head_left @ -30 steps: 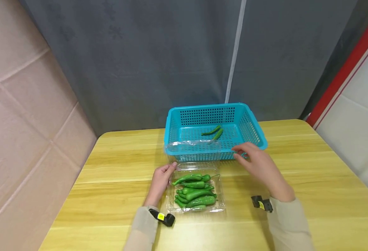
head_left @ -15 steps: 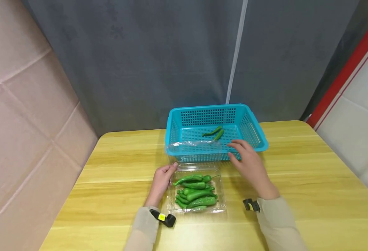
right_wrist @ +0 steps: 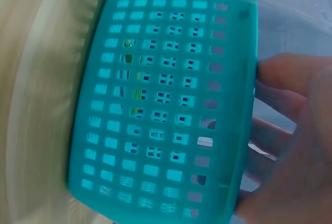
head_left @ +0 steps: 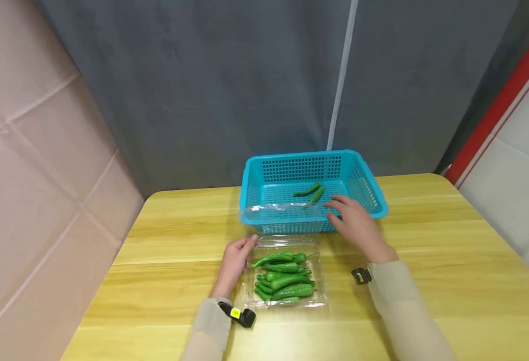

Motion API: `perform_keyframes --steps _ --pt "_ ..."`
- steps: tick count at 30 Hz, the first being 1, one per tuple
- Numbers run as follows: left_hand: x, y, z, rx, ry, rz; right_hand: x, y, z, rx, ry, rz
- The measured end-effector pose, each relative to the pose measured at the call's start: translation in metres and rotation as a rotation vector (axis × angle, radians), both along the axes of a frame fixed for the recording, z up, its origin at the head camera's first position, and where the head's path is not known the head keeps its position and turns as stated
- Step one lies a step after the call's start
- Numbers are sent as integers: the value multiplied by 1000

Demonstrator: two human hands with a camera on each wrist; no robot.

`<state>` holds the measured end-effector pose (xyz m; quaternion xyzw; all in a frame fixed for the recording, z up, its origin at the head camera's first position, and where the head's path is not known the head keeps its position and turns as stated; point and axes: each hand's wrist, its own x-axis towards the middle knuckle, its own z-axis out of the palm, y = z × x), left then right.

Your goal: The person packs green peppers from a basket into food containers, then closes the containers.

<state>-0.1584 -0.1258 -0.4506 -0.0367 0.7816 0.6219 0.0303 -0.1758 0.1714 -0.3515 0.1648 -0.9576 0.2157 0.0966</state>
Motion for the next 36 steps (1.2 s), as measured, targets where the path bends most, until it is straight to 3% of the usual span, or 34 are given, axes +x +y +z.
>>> perform_keyframes --steps 11,21,25,36 --pt "3 0 4 6 5 11 -19 -4 12 86 -262 22" --pt "4 3 3 13 6 16 -35 -1 16 152 -417 81" --pt "5 5 8 9 7 11 -42 -2 16 187 -457 101" --pt "4 3 3 1 23 -4 -58 -5 17 184 -575 150"
